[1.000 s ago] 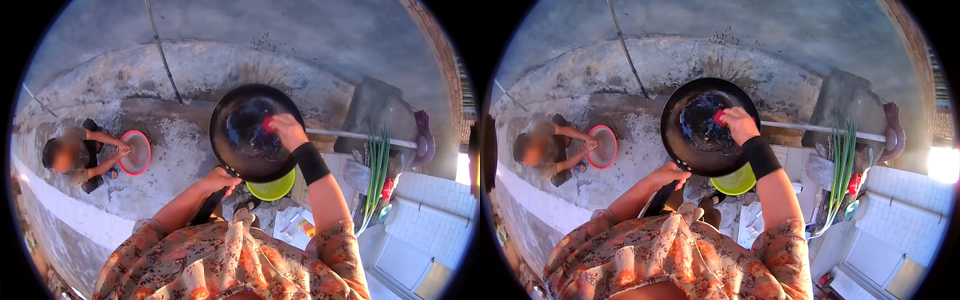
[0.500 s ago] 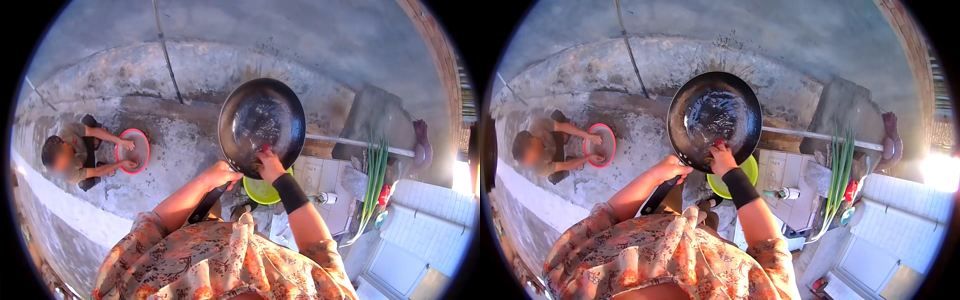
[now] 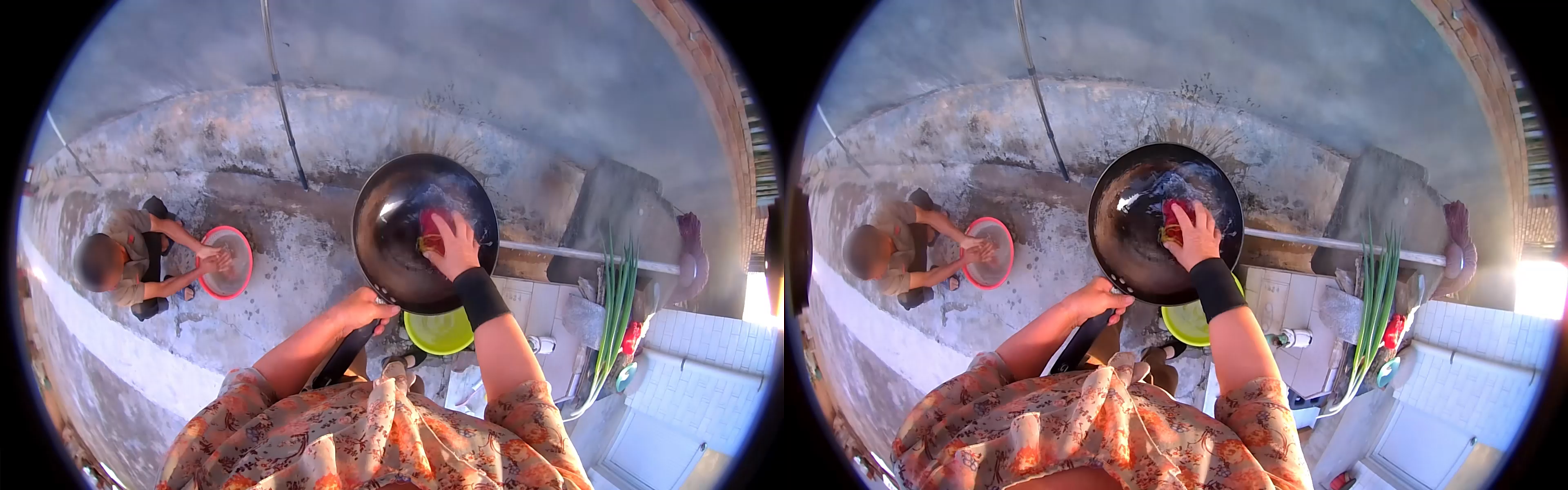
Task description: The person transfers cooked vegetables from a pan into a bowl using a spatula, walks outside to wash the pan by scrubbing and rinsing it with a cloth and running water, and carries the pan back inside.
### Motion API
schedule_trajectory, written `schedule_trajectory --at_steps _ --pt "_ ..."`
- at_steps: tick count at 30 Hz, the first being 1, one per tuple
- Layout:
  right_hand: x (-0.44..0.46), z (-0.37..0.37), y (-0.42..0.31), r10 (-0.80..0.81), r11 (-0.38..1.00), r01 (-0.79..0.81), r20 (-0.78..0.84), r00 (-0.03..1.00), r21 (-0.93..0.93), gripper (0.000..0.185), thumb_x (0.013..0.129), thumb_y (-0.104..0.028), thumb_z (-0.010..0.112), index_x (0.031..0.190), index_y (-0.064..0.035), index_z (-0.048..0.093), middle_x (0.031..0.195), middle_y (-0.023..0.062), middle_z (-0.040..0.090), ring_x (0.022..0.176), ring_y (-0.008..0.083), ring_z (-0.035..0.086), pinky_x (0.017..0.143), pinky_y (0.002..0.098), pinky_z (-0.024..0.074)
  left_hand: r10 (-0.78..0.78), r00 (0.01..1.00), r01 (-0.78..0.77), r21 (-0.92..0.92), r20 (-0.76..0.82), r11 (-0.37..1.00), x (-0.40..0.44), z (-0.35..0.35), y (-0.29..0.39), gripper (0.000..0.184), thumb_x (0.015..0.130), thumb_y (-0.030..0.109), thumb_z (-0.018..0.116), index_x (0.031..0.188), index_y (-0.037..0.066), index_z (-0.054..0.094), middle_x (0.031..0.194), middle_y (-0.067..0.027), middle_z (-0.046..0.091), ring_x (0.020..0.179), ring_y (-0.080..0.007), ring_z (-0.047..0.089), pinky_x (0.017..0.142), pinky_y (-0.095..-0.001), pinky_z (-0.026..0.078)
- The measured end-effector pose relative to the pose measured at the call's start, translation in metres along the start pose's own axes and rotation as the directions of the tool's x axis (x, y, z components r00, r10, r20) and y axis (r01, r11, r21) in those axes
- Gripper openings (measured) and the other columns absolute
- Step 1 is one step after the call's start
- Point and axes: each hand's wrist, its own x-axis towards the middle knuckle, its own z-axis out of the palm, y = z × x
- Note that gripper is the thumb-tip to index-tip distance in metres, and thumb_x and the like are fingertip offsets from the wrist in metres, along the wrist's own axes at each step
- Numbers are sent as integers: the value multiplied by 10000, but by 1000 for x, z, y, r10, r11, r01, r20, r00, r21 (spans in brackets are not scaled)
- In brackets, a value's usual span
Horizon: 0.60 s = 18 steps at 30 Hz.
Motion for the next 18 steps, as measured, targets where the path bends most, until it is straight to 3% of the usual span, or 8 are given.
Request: schedule_trajectory --at_steps 3,5,7,9,11,12,14,18 --pt "10 11 -6 73 997 -71 123 990 -16 636 646 -290 668 1213 -274 382 1284 101 284 1132 313 331 874 466 332 -28 1000 28 -26 -6 999 -6 3 6 92 795 115 564 782 42 510 603 -34 473 455 -125 453 427 -251 383" --pt "8 19 -7 -281 954 296 198 939 -49 628 642 -357 670 1202 -261 403 1289 116 284 1161 302 305 863 480 341 -44 999 44 -34 -16 998 -3 0 2 94 794 115 564 779 41 508 601 -35 472 454 -130 453 432 -255 382" --pt "19 21 10 -263 936 289 149 953 -202 584 652 -278 672 1181 -237 427 1256 150 324 1110 319 377 826 442 386 -39 999 38 -50 -15 998 -3 -4 9 90 793 110 563 776 40 508 601 -34 474 455 -127 452 431 -251 380" --pt "32 45 31 -63 996 49 209 976 72 547 652 -167 659 1158 -199 451 1197 172 383 989 330 477 791 393 419 -41 998 37 -58 -56 998 0 -8 8 90 794 110 563 771 43 509 602 -34 476 456 -124 455 429 -248 377" --pt "39 51 41 -105 990 89 159 982 107 424 677 -77 620 1083 -93 501 1030 150 514 814 275 559 735 323 445 -43 996 40 -51 -72 998 2 -13 13 91 794 112 564 770 43 510 600 -33 476 453 -122 455 425 -247 377" --pt "44 46 39 73 889 -127 138 988 441 332 707 -68 599 1027 -41 518 941 124 549 775 229 565 710 306 451 -54 995 50 -52 -89 997 2 -15 15 93 794 114 566 769 43 511 598 -32 476 451 -121 456 422 -246 376" --pt "53 36 36 324 347 -309 196 925 886 155 792 -73 541 893 45 553 750 55 590 701 124 560 646 263 457 -48 994 44 -39 -102 998 4 -19 21 97 792 116 568 770 41 512 596 -34 477 449 -120 458 418 -247 376" --pt "66 -9 35 455 -53 -230 229 861 972 137 819 -88 522 898 19 554 780 62 592 704 139 568 627 282 465 -47 994 44 -28 -98 999 11 -27 30 104 787 121 574 773 38 513 589 -38 481 439 -123 464 408 -251 382"
